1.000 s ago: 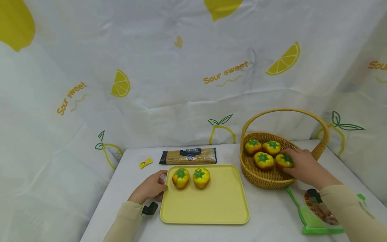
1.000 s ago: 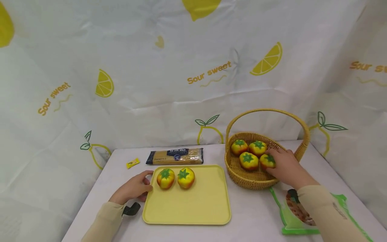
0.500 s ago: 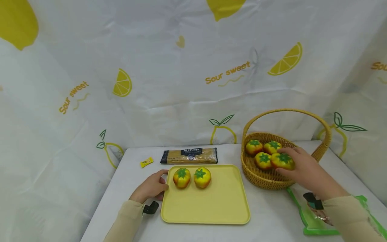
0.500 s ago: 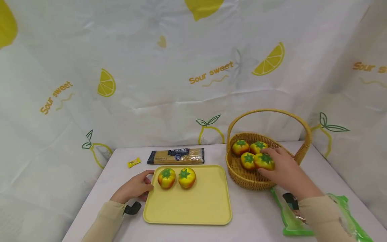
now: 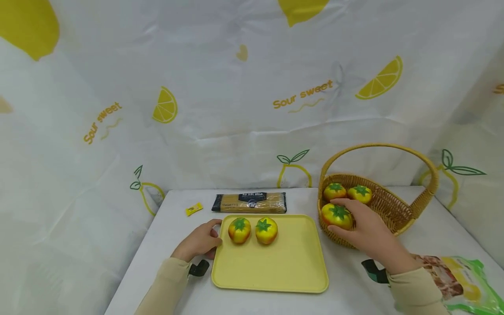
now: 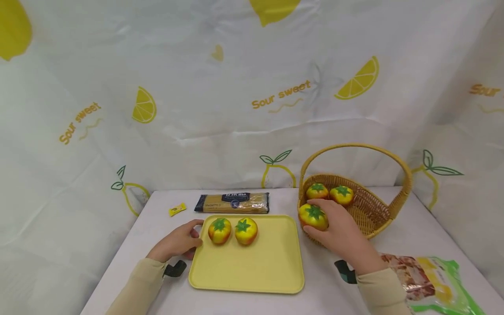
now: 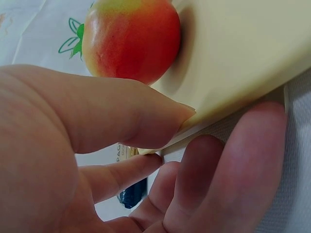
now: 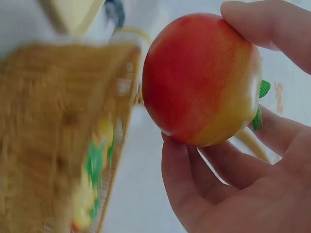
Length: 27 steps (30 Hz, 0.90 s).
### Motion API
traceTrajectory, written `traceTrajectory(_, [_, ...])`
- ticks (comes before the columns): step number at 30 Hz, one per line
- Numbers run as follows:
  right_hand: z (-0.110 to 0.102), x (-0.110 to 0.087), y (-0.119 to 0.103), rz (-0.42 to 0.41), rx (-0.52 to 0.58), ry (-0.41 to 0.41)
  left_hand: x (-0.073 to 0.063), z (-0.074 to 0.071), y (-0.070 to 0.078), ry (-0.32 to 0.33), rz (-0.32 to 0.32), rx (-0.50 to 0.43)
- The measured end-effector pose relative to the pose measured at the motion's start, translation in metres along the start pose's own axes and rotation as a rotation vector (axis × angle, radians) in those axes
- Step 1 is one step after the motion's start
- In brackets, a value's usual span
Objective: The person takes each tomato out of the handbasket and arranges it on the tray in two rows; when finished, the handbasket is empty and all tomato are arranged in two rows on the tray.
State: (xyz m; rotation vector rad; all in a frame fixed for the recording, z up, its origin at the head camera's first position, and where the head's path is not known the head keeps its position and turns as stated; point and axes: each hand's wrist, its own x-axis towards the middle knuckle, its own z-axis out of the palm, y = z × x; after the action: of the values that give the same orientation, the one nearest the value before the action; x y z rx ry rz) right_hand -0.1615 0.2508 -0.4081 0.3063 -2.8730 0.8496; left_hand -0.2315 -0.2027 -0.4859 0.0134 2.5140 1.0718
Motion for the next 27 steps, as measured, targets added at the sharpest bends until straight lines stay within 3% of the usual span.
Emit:
traceTrajectory(13, [0.051,0.016,-0.029,-0.036,0.114,-0.067,-0.001,0.0,0.002,-0.006,0.001,0.004])
traceTrajectory(21, [0.076,0.022,-0.032,-0.001,0.097,-0.127,0.002,-0.001,0.0,-0.012,-0.008,-0.007])
traceTrajectory(27, [0.089,0.022,-0.029,-0.007,0.084,-0.128,0.003,0.0,-0.002,-0.009,-0.01,-0.009])
